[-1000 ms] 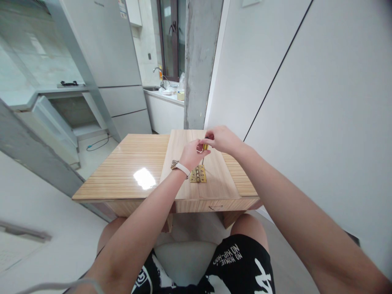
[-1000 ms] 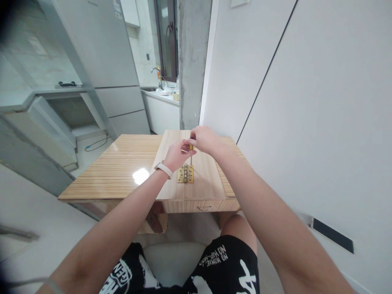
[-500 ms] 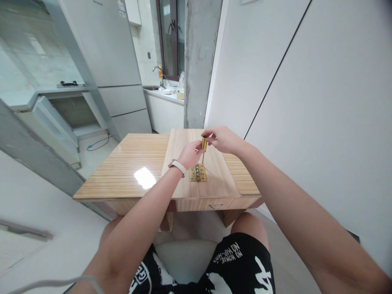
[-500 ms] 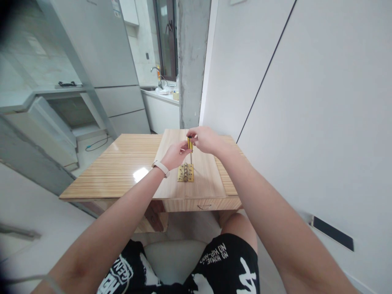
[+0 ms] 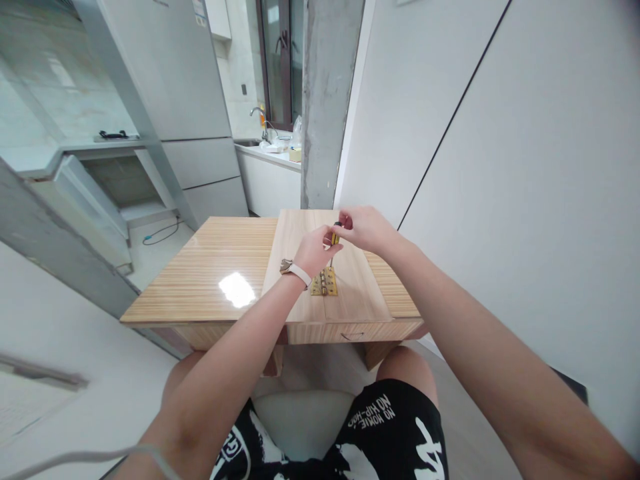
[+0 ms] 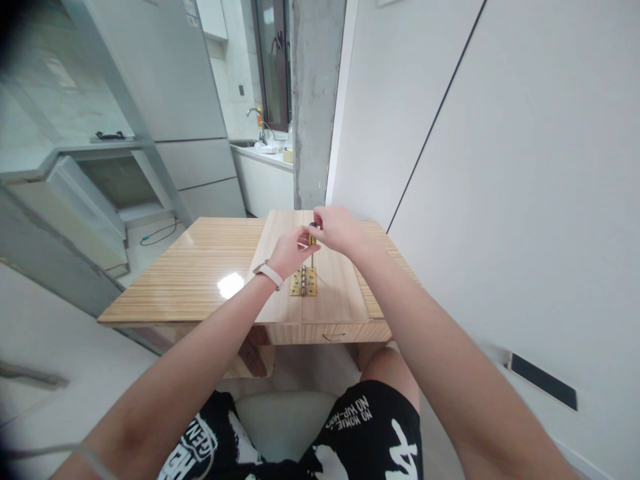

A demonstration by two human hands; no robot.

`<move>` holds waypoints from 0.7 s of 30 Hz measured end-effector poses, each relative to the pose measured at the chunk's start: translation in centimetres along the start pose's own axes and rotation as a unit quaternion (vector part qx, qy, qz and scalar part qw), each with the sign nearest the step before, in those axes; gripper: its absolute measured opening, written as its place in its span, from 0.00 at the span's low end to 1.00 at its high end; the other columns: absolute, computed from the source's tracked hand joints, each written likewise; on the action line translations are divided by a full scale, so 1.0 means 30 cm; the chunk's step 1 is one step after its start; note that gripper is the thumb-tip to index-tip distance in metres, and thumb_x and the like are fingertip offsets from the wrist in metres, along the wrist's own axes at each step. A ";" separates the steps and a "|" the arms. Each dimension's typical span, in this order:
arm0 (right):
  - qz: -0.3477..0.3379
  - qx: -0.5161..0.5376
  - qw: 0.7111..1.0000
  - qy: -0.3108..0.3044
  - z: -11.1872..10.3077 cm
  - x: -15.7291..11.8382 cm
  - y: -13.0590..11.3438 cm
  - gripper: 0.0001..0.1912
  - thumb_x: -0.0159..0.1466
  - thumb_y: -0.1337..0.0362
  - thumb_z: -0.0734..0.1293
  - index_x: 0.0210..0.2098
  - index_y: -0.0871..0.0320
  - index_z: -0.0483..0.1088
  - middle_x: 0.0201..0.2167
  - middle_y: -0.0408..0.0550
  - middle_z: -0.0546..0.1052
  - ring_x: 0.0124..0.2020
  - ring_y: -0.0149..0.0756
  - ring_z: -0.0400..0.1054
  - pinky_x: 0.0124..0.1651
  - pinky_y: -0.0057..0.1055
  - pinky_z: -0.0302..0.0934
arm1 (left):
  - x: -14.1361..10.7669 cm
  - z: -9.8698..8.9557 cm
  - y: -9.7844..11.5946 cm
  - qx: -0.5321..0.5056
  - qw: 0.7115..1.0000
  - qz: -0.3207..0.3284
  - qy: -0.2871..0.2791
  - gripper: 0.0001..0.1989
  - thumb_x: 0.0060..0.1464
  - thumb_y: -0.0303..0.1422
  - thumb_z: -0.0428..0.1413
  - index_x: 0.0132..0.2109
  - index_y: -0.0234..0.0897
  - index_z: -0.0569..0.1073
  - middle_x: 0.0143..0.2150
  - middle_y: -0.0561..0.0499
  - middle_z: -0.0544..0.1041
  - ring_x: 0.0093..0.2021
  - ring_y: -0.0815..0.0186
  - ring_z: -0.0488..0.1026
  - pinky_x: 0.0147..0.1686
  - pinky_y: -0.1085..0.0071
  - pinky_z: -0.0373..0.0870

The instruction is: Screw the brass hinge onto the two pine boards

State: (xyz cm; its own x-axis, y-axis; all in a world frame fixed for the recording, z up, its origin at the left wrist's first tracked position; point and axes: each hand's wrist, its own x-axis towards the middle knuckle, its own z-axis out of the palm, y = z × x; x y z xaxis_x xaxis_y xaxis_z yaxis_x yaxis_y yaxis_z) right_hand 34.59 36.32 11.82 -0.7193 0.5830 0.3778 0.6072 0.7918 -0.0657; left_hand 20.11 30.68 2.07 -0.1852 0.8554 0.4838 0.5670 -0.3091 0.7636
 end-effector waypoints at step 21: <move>-0.044 0.008 0.999 -0.032 -0.005 -0.006 0.016 0.09 0.68 0.65 0.67 0.43 0.57 0.80 0.41 0.52 0.82 0.41 0.40 0.75 0.43 0.33 0.61 | -0.002 0.000 -0.018 -0.049 0.998 0.008 -0.036 0.15 0.59 0.22 0.59 0.53 0.36 0.74 0.49 0.42 0.82 0.49 0.60 0.80 0.48 0.64 0.77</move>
State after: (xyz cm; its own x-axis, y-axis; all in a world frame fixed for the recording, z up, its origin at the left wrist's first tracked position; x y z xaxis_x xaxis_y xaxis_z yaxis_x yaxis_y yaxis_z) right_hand 35.07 36.56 11.85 -0.7896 0.5215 0.3234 0.5360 0.8427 -0.0502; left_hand 19.81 30.80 1.63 -0.1165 0.8764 0.4673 0.4880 -0.3592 0.7955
